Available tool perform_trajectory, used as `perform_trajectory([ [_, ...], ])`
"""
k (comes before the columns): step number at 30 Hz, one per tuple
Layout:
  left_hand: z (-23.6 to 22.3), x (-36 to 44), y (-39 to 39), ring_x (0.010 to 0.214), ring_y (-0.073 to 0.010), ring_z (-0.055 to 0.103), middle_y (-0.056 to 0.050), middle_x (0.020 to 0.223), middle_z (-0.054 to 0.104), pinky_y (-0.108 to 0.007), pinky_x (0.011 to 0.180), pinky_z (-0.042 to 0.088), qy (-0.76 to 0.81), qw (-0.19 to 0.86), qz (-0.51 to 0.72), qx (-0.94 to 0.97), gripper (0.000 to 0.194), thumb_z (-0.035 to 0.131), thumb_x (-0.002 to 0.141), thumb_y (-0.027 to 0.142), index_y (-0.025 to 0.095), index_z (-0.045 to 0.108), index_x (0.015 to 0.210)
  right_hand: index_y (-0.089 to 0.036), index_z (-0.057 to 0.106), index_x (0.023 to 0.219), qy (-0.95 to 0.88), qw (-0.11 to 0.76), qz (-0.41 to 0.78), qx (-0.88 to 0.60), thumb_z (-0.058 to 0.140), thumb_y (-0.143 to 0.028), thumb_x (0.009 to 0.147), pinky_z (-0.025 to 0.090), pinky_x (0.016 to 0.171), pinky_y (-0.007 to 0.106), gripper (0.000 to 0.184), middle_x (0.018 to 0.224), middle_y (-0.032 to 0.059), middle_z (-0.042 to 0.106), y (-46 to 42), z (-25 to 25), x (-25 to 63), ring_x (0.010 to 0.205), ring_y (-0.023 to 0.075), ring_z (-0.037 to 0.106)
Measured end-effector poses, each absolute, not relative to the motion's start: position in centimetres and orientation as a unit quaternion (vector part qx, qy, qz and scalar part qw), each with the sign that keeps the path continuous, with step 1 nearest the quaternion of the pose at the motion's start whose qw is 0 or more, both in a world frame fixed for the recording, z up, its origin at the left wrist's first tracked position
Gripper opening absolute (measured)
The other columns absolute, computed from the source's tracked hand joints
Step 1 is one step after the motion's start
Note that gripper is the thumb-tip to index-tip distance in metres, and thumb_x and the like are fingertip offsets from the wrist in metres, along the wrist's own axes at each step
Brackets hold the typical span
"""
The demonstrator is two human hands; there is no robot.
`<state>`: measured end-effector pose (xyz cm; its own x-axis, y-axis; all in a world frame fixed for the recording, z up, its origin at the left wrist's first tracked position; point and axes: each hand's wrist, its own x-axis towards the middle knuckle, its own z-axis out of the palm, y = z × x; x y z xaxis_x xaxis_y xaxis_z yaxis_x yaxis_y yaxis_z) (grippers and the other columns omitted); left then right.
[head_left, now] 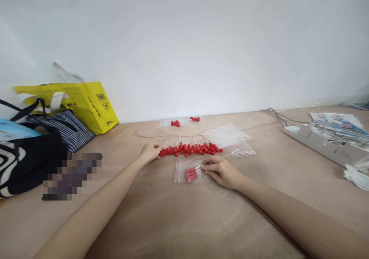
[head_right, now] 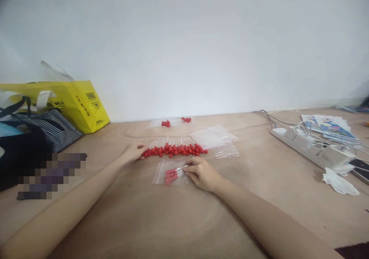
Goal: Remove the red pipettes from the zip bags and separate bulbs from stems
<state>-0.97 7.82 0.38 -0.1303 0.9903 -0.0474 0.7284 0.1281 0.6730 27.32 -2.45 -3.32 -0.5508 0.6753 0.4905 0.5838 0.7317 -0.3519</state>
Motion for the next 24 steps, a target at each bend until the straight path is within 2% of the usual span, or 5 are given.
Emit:
perform_trajectory([
  [4,0.0,-0.8,7.3,0.052,-0.0093,0.061,-0.005,0.083,0.067,-0.015,0.047,0.046,0.703,0.257,0.273,0.604,0.024,0.053,0.075,0.028,0.013,0.062,0.09,-0.022,0.063,0.101,-0.879,0.308,0.074,-0.357,0.045,-0.021,0.084,0.046,0.08,0.032,0.025,0.102,0.0085,0.058,-2.4,-3.3,27.4,0.091,0.0169,0.054],
  [9,0.3,-1.7,7.1,0.042,-0.0105,0.055,-0.002,0.057,0.063,-0.017,0.04,0.041,0.714,0.219,0.252,0.616,0.021,0.055,0.07,0.028,0.014,0.063,0.083,-0.021,0.063,0.101,-0.878,0.311,0.074,-0.357,0.044,-0.022,0.084,0.045,0.08,0.031,0.025,0.102,0.0089,0.058,-2.5,-3.2,27.3,0.092,0.0168,0.054],
  [13,0.4,-2.3,7.3,0.041,-0.0107,0.054,0.0,0.05,0.06,-0.017,0.04,0.039,0.721,0.19,0.243,0.62,0.015,0.054,0.067,0.026,0.015,0.062,0.074,-0.021,0.063,0.101,-0.877,0.306,0.077,-0.361,0.045,-0.023,0.084,0.045,0.08,0.031,0.025,0.101,0.0085,0.058,-2.5,-3.2,27.3,0.092,0.0167,0.054],
  [18,0.5,-1.8,7.6,0.045,-0.0113,0.057,-0.001,0.057,0.063,-0.019,0.045,0.041,0.718,0.159,0.257,0.627,0.019,0.049,0.07,0.025,0.014,0.061,0.079,-0.022,0.063,0.101,-0.878,0.309,0.07,-0.359,0.045,-0.022,0.084,0.046,0.079,0.031,0.025,0.1,0.0084,0.058,-2.4,-3.3,27.3,0.091,0.0168,0.054],
  [24,1.4,-0.6,6.9,0.061,-0.0144,0.061,0.0,0.062,0.066,-0.021,0.058,0.042,0.689,0.091,0.267,0.668,0.018,0.049,0.07,0.026,0.017,0.06,0.081,-0.021,0.063,0.101,-0.88,0.305,0.071,-0.356,0.046,-0.022,0.083,0.045,0.079,0.031,0.024,0.1,0.0082,0.058,-2.5,-3.2,27.3,0.091,0.0168,0.054],
])
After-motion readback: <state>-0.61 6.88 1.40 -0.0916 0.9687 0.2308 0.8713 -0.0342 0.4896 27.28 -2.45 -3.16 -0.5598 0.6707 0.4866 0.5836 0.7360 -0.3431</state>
